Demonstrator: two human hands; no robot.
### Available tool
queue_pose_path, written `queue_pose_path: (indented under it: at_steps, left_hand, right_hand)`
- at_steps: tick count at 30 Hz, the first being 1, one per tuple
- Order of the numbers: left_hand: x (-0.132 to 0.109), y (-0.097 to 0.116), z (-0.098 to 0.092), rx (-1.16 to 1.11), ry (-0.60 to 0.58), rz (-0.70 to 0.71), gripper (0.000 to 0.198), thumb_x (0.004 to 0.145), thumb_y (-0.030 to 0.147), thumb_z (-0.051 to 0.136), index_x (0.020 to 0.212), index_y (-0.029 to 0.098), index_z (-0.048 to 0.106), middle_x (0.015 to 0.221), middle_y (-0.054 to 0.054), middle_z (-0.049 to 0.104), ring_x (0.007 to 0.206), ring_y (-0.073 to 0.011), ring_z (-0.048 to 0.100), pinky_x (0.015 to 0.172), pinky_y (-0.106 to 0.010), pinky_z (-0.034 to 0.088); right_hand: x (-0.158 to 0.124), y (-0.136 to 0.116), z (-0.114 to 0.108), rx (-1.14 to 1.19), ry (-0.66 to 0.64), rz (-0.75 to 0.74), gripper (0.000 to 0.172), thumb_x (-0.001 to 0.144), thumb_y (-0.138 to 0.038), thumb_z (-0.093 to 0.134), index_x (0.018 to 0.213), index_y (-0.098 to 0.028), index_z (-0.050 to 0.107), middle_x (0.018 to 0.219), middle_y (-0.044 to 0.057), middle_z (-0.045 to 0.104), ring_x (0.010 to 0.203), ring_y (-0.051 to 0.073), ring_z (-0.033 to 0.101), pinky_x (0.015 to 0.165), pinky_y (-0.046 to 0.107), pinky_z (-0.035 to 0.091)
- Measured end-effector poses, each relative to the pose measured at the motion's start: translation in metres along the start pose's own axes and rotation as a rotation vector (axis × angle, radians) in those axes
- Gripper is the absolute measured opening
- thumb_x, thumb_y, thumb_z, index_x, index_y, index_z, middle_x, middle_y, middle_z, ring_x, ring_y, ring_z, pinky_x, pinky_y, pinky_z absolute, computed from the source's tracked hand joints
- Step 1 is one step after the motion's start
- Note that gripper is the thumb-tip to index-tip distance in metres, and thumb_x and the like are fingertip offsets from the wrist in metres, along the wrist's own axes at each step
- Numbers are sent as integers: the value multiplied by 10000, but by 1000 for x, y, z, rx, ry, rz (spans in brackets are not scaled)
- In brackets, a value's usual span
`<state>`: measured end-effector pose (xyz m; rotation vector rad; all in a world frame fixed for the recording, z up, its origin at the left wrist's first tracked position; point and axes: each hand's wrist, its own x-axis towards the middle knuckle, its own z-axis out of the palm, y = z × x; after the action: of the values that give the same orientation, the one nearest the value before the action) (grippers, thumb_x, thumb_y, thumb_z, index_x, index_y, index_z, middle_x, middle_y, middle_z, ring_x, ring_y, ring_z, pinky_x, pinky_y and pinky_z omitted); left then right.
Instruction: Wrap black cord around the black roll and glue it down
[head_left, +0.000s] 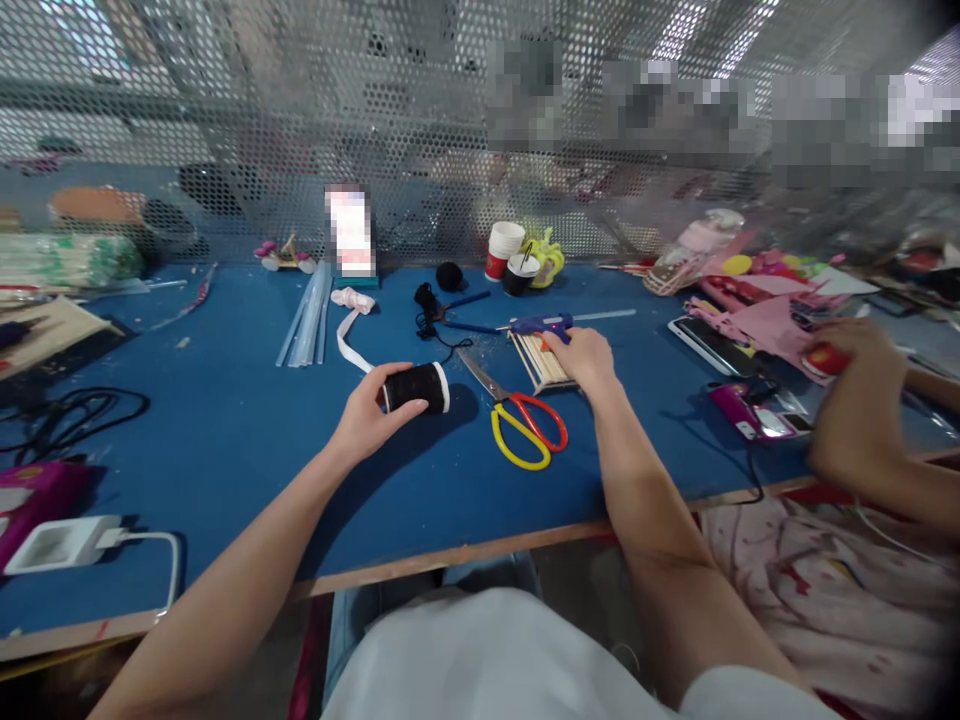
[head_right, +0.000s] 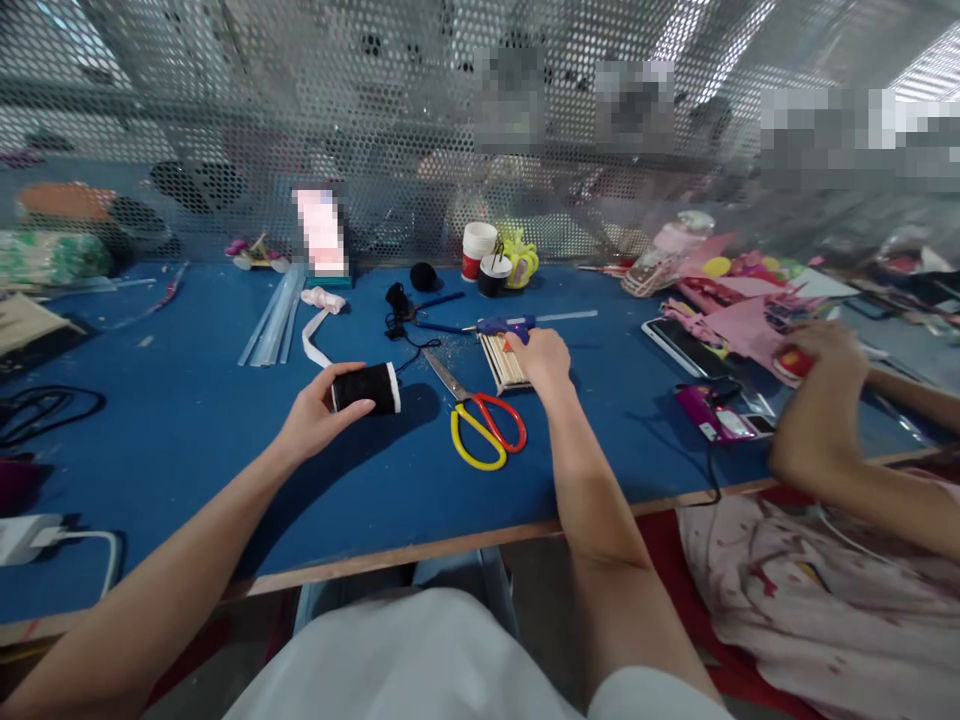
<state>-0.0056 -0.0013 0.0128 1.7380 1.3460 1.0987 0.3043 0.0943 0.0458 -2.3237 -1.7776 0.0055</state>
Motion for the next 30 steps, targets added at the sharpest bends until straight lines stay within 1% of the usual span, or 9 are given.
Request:
queue_pose_path:
  at_steps: [5,8,10,12,14,16,19,25,30]
  left_hand:
    - [-2,1,1,7,-20,54,528,715,388,634,1179,200,467,1091,-92,562,974,-232,558,762,-342,483]
    - [-3,2,2,45,-30,106,515,726,378,631,1180,203,463,1127,-95,545,1018,-235,541,820,-361,465]
    - [-4,3,2,77,-29,157,510,726,372,634,1179,211,464,1142,-94,535,1038,-236,531,846,-370,454]
    - [-4,4,4,104,-36,213,519,721,366,642,1183,217,460,1145,-94,529,1056,-237,520,870,-379,442]
    - [-5,5,5,125,-55,260,542,716,358,651,1198,219,447,1146,-94,525,1071,-236,512,895,-385,428]
    - [-6,6,7,137,-78,294,579,709,353,661,1221,220,425,1150,-94,521,1081,-233,506,917,-389,417]
    - [-8,9,10,153,-104,326,642,697,356,676,1255,224,387,1165,-97,513,1090,-231,503,924,-387,416]
    - [-10,11,11,243,-140,382,683,693,383,677,1275,227,356,1180,-110,518,1095,-242,501,925,-407,413]
    - [-10,7,11,132,-150,298,707,680,372,690,1283,231,348,1179,-110,519,1100,-244,507,920,-397,422]
  right_hand:
    - [-1,8,6,34,43,-20,459,797,-471,438,948,-90,647,907,185,640,865,269,597,732,362,433]
    - [-7,7,3,109,192,-71,384,763,-421,509,926,-98,638,904,175,617,843,258,576,727,383,430]
    - [-18,-1,-4,198,323,-178,290,751,-366,541,866,-120,642,888,144,605,832,237,559,744,377,425]
    - [-35,-15,-15,361,345,-356,207,768,-328,537,807,-150,634,817,92,603,775,197,551,733,345,426]
    - [-57,-34,-26,538,232,-547,184,785,-330,537,766,-165,616,779,55,595,722,161,541,695,306,427]
    - [-77,-53,-33,656,-10,-741,157,800,-308,534,774,-171,605,774,38,581,724,139,537,675,272,424]
    - [-95,-75,-31,638,-215,-941,115,782,-283,572,812,-175,599,810,36,560,788,144,515,724,278,407]
    - [-100,-86,-15,523,-237,-976,92,759,-246,599,737,-174,546,789,31,513,792,157,468,728,300,379]
    - [-100,-80,-18,681,-283,-905,86,804,-231,522,737,-177,527,794,24,543,777,135,491,721,285,390]
